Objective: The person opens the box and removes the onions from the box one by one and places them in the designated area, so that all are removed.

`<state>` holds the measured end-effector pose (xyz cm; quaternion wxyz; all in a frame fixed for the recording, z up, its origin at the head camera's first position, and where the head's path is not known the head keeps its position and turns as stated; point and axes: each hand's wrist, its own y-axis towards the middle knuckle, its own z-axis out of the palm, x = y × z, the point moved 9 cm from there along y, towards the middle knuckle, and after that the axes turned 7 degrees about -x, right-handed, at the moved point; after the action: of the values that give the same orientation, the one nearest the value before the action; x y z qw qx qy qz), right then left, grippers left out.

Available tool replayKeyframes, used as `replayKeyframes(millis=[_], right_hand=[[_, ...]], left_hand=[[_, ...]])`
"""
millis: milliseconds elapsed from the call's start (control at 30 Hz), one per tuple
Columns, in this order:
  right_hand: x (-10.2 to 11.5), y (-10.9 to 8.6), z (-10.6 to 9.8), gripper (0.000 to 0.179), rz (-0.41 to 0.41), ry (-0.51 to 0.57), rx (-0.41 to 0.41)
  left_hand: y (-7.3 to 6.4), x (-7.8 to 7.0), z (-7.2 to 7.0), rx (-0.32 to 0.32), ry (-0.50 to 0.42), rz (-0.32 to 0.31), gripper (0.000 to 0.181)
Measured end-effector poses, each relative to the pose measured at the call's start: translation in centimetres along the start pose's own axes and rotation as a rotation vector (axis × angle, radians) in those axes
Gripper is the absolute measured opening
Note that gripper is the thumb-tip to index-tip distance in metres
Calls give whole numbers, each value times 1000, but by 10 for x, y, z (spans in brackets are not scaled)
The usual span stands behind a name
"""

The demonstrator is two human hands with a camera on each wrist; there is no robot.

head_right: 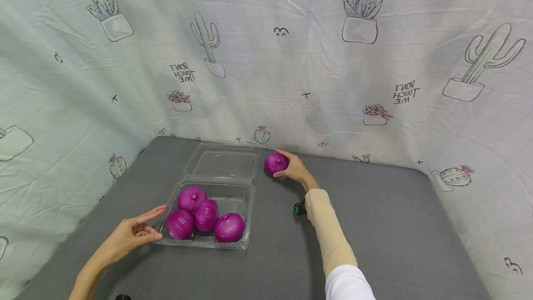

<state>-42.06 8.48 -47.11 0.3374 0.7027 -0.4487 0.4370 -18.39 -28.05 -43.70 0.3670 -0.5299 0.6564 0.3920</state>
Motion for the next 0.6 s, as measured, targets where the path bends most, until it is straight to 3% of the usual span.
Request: replayKeyframes(millis=[133,600], right_hand=[[0,1,-2,85,-9,-14,-5],[6,-8,-13,77,-44,82,-6]], left_hand=[[0,1,1,-2,9,1,62],[-2,5,3,-10,9,7,62]])
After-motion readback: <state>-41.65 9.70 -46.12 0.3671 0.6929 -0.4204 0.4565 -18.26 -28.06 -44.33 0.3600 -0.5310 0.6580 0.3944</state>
